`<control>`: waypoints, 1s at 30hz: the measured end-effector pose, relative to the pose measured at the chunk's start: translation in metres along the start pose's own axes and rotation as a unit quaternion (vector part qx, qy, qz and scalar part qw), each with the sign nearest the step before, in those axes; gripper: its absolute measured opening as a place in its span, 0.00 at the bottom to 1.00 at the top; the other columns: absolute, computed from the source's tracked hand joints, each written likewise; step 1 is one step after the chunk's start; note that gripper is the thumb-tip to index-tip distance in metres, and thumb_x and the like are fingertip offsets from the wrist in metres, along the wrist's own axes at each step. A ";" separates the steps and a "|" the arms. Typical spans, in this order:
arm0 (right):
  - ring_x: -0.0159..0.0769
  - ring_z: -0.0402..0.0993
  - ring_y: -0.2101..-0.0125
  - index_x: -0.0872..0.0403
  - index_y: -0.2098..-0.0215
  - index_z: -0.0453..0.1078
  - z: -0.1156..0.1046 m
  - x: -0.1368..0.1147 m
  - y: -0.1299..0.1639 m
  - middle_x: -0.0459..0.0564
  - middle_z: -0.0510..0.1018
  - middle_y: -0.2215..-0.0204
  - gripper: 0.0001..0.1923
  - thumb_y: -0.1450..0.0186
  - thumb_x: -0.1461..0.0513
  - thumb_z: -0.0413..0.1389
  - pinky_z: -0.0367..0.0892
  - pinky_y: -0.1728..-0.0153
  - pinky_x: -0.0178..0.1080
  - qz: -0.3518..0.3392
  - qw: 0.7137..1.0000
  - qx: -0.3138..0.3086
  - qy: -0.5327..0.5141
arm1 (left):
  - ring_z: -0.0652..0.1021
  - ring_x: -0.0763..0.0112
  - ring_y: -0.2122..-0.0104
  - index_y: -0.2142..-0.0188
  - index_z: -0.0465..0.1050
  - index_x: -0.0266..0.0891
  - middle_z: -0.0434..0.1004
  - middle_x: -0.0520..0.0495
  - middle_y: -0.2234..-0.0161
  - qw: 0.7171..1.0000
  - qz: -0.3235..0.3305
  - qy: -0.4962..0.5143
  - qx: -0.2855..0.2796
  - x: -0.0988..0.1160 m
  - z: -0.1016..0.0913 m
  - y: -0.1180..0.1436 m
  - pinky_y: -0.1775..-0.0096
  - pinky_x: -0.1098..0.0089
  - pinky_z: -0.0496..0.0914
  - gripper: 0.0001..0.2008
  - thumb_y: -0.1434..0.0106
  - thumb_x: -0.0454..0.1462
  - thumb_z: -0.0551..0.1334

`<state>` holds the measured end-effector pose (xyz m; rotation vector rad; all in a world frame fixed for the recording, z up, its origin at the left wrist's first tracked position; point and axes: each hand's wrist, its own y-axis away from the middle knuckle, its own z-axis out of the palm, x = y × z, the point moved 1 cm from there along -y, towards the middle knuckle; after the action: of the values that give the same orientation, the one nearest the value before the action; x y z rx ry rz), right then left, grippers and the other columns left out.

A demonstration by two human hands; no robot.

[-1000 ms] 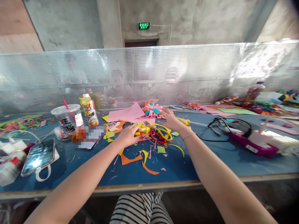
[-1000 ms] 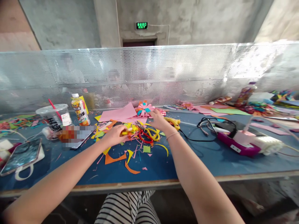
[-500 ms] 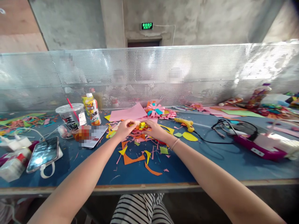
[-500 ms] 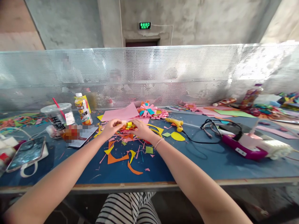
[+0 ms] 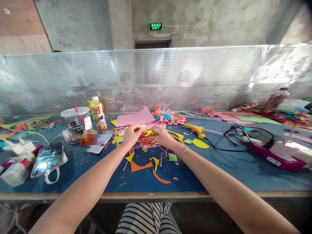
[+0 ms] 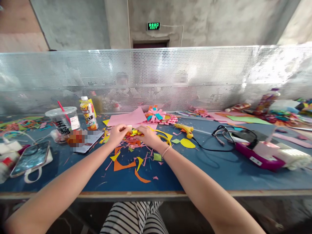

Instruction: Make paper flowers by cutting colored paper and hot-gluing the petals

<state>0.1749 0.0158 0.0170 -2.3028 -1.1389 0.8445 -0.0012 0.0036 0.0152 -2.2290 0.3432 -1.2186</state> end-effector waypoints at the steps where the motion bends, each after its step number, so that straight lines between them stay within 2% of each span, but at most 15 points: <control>1: 0.36 0.70 0.65 0.56 0.61 0.70 0.000 0.000 0.000 0.51 0.74 0.67 0.12 0.43 0.61 0.57 0.64 0.62 0.38 0.003 1.000 0.006 0.000 | 0.73 0.70 0.73 0.75 0.72 0.36 0.75 0.48 0.75 1.000 0.004 0.000 0.003 0.001 0.000 0.000 0.69 0.73 0.64 0.09 0.46 0.38 0.56; 6: 0.35 0.70 0.67 0.55 0.63 0.70 0.002 0.002 0.000 0.51 0.74 0.67 0.12 0.43 0.58 0.58 0.64 0.64 0.37 0.018 0.999 0.037 -0.008 | 0.73 0.70 0.73 0.75 0.72 0.36 0.75 0.49 0.75 1.000 0.010 0.022 -0.010 -0.001 -0.001 -0.001 0.70 0.73 0.63 0.10 0.45 0.39 0.56; 17: 0.32 0.68 0.72 0.56 0.70 0.69 -0.004 -0.006 -0.002 0.47 0.73 0.73 0.07 0.44 0.59 0.57 0.62 0.69 0.34 0.089 0.994 0.058 -0.022 | 0.72 0.70 0.72 0.71 0.74 0.36 0.74 0.49 0.74 0.987 0.014 0.121 -0.103 0.002 -0.002 0.000 0.70 0.73 0.64 0.11 0.45 0.40 0.57; 20: 0.32 0.67 0.73 0.55 0.71 0.69 -0.003 -0.006 -0.002 0.47 0.72 0.75 0.08 0.43 0.58 0.56 0.62 0.71 0.34 0.091 0.994 0.060 -0.022 | 0.72 0.71 0.73 0.71 0.74 0.36 0.73 0.49 0.74 0.989 0.010 0.114 -0.099 0.004 -0.004 0.000 0.71 0.73 0.63 0.11 0.45 0.40 0.57; 26: 0.32 0.67 0.72 0.55 0.71 0.68 0.001 -0.005 -0.002 0.47 0.71 0.74 0.08 0.43 0.58 0.56 0.61 0.71 0.34 0.054 0.997 0.057 -0.014 | 0.70 0.72 0.76 0.75 0.72 0.36 0.71 0.50 0.78 0.992 -0.038 0.101 -0.060 -0.001 -0.003 -0.002 0.74 0.73 0.60 0.10 0.47 0.40 0.56; 30: 0.31 0.66 0.73 0.55 0.73 0.67 0.000 -0.007 -0.002 0.46 0.70 0.75 0.09 0.44 0.57 0.56 0.60 0.71 0.34 0.050 0.997 0.064 -0.014 | 0.73 0.68 0.70 0.74 0.72 0.37 0.75 0.48 0.73 0.990 -0.035 0.127 -0.049 -0.002 -0.003 -0.004 0.68 0.71 0.64 0.10 0.46 0.39 0.55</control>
<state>0.1700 0.0111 0.0203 -2.2636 -0.9576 0.9611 -0.0048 0.0068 0.0167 -2.1855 0.4364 -1.5596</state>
